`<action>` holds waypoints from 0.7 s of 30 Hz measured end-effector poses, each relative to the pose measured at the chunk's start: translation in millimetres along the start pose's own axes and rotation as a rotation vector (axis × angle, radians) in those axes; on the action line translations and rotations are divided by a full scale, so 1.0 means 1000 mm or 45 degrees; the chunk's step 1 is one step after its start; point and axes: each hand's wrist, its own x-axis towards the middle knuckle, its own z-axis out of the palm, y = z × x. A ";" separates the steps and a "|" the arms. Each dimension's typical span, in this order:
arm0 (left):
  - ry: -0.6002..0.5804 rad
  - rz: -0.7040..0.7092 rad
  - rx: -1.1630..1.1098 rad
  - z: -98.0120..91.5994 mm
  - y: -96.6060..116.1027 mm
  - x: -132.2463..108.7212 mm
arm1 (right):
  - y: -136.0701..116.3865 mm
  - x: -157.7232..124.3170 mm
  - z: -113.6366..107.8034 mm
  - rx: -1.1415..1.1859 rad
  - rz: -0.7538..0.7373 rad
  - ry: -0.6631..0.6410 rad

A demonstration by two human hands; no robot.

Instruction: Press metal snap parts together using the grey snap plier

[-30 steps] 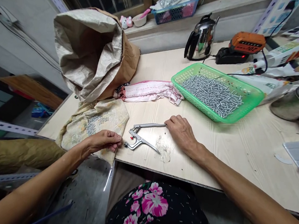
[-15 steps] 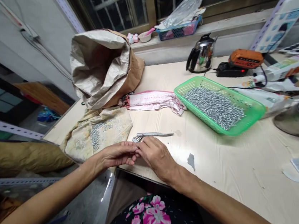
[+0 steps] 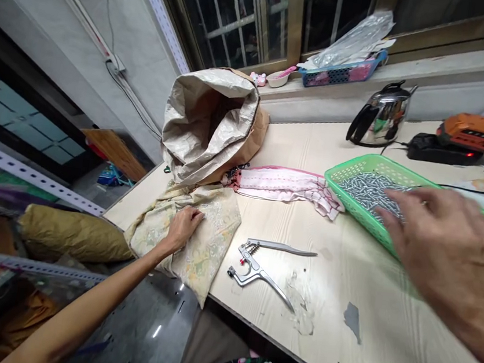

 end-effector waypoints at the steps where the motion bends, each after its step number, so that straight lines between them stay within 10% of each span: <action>1: -0.004 0.003 0.065 0.003 -0.002 0.006 | -0.015 -0.008 0.003 -0.040 0.045 -0.083; 8: -0.102 0.207 0.383 0.022 0.008 0.020 | -0.143 -0.066 0.047 0.474 -0.208 -0.632; 17: -0.142 0.273 0.228 -0.002 0.023 0.021 | -0.151 -0.066 0.070 0.422 -0.237 -0.709; 21: -0.340 0.181 -0.566 -0.010 0.049 -0.024 | -0.152 -0.073 0.072 0.320 -0.327 -0.507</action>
